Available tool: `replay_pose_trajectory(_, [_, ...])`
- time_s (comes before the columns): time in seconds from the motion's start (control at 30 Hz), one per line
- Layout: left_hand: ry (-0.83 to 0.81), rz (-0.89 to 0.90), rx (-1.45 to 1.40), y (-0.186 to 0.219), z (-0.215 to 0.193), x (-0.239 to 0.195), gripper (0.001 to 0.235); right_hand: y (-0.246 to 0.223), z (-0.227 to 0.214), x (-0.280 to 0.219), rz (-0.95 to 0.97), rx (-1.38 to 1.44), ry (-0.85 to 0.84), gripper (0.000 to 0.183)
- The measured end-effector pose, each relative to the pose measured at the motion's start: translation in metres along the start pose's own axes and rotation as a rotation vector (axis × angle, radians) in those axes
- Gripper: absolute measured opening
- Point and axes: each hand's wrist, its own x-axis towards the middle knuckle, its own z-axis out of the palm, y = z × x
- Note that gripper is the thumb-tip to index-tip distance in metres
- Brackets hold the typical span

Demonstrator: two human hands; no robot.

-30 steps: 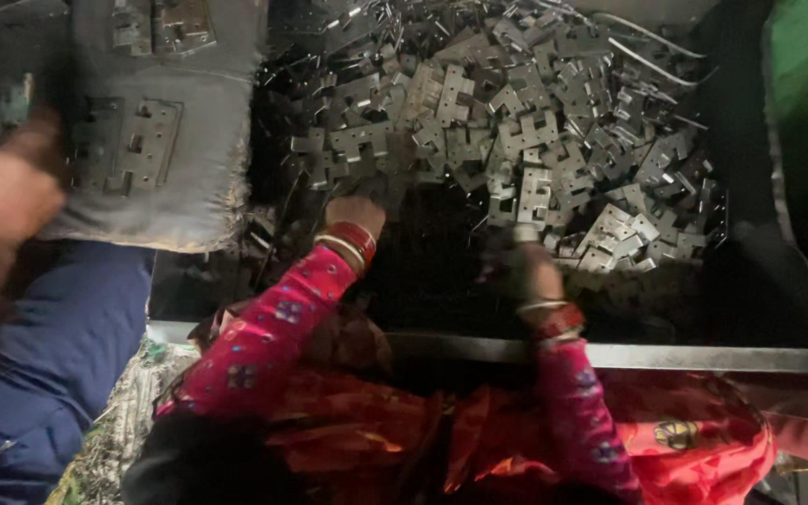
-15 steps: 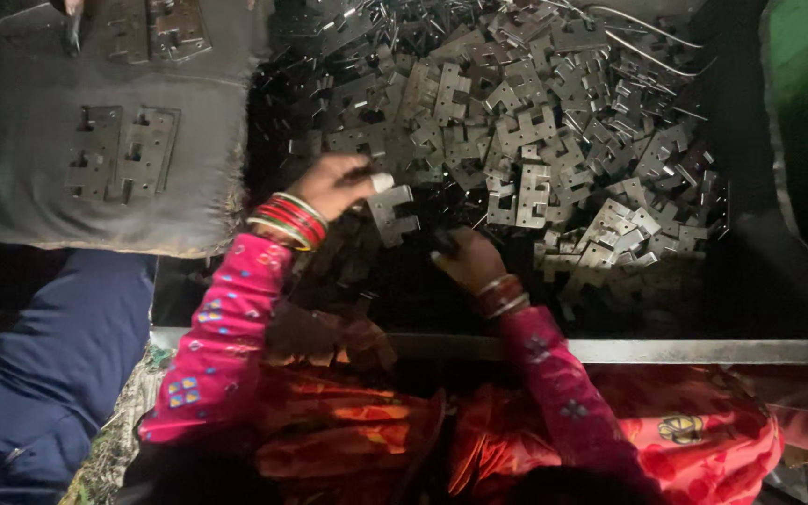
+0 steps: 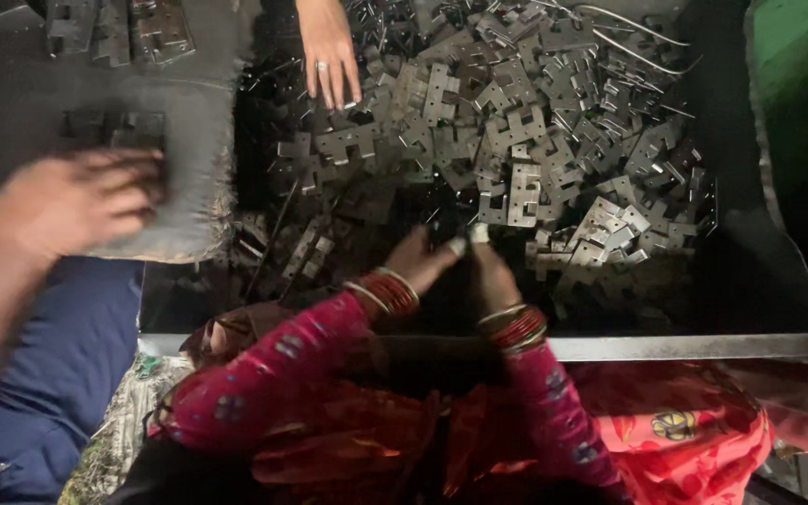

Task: The person picks up metal plates and thin metal rods from a large central bin by hand and places them into smaller containers or onto a workspace while sitting.

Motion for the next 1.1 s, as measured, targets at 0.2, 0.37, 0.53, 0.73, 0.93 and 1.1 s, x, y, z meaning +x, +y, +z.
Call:
replay_pose_trajectory(0.2, [0.251,0.291,0.167,0.014,-0.023,-0.015,0.026,-0.066,-0.024,-0.010,0.019,0.705,-0.153,0.051])
replay_pose_trajectory(0.37, [0.349,0.250,1.003,0.095,-0.117,-0.017,0.038,-0.030,-0.056,0.066,-0.077,-0.642,0.293,0.059])
replay_pose_trajectory(0.53, [0.805,-0.140,1.430,0.080,-0.248,0.005,0.014,0.009,-0.066,0.108,-0.153,-0.783,0.578,0.066])
replay_pose_trajectory(0.73, [1.070,-0.296,1.394,0.022,-0.336,-0.002,0.022,-0.010,-0.064,0.105,-0.010,-0.755,0.483,0.074])
replay_pose_trajectory(0.93, [0.875,0.160,1.523,0.072,-0.218,0.003,0.027,-0.036,-0.074,0.085,-0.086,-0.532,0.384,0.082])
replay_pose_trajectory(1.1, [-0.009,0.109,1.249,0.002,-0.109,0.026,0.021,-0.073,-0.108,0.028,-0.080,0.801,-0.012,0.059])
